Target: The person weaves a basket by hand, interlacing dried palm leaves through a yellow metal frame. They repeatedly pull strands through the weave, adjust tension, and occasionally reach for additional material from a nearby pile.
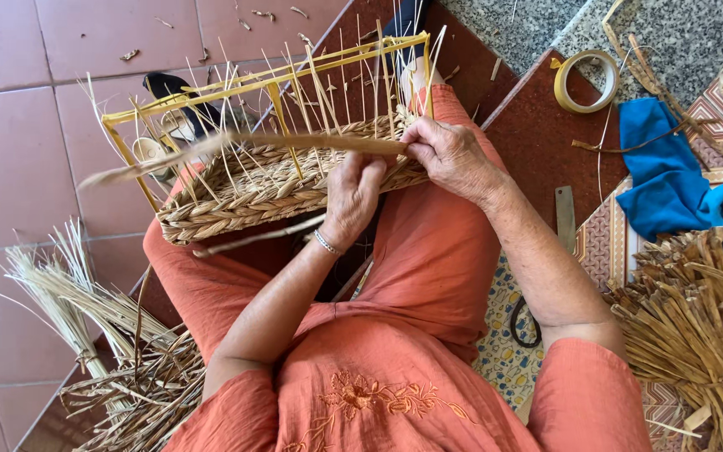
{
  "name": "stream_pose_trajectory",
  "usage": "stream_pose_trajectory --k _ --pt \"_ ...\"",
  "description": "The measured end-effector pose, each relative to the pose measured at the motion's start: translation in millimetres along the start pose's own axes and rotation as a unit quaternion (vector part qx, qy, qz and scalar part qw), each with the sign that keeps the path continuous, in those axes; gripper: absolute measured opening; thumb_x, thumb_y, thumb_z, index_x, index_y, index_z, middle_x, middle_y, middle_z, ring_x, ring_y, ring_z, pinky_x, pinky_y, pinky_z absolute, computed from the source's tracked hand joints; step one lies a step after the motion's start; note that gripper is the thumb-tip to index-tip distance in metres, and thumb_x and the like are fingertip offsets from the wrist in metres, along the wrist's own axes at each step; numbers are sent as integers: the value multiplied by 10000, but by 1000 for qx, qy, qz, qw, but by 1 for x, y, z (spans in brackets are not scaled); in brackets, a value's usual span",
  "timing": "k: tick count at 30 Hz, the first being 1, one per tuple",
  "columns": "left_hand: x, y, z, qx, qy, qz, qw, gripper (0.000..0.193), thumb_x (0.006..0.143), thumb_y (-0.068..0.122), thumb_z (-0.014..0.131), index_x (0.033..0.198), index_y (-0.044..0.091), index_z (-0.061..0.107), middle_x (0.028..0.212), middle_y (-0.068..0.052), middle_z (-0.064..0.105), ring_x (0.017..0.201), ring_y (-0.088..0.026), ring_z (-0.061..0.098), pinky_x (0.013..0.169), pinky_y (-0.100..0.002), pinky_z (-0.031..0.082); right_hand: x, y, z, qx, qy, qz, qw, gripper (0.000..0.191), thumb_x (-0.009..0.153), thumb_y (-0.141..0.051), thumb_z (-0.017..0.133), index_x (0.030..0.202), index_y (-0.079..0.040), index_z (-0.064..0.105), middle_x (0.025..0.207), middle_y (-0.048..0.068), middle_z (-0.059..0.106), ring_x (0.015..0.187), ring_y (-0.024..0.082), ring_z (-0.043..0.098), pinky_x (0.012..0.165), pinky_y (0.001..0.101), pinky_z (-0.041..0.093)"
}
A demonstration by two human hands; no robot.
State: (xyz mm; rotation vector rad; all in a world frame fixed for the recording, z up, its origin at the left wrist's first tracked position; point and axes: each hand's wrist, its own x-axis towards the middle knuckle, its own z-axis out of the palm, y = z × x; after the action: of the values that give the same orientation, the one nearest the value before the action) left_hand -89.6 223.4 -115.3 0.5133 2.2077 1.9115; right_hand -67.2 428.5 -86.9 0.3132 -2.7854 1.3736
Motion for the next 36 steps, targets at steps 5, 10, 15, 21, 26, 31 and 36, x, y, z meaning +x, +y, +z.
stream_pose_trajectory --k 5,10,15,21,26,31,36 --pt "24 -5 2 0 -36 -54 998 279 987 76 590 1254 0 580 983 -118 775 868 -168 790 771 -313 653 -8 3 2 35 2 7 999 115 974 -16 690 1064 -46 625 922 101 709 853 225 728 727 355 565" --pt "46 -4 8 196 -23 59 979 91 976 109 696 1017 29 710 954 -138 766 816 -209 757 682 -318 627 -9 5 4 40 3 21 999 105 1009 -9 659 1093 -45 608 957 93 690 883 194 712 746 344 565" --pt "-8 1 5 -214 11 -163 963 108 1041 117 566 1061 34 633 995 -148 783 873 -192 787 789 -312 639 -4 5 12 26 26 26 999 100 965 -20 706 1042 -49 649 914 67 696 848 201 718 714 337 576" --pt "-44 15 -5 122 -56 109 985 197 977 99 662 1166 44 662 1254 -110 705 1122 -251 655 979 -426 525 2 -5 20 -67 67 -22 995 67 894 2 758 923 -42 716 901 87 675 851 259 696 740 369 550" --pt "-29 10 -51 462 -4 189 866 316 870 201 792 1130 77 664 1300 -137 528 1219 -314 462 1015 -508 326 -4 -9 8 -60 15 -101 993 66 874 -39 778 903 -39 719 914 70 691 867 252 688 774 375 556" --pt "-31 -1 -59 534 -15 181 826 220 834 129 771 979 180 614 1247 -32 522 1227 -243 488 1096 -475 369 1 -4 23 -74 74 17 994 121 953 -99 802 976 -45 696 886 69 712 799 202 706 699 357 562" --pt "-43 1 -49 476 -10 175 862 263 880 131 707 1131 122 628 1178 -94 517 1109 -291 491 975 -471 364 4 7 47 -173 153 -48 972 485 896 -87 770 1332 18 587 976 130 663 850 241 701 696 346 592"
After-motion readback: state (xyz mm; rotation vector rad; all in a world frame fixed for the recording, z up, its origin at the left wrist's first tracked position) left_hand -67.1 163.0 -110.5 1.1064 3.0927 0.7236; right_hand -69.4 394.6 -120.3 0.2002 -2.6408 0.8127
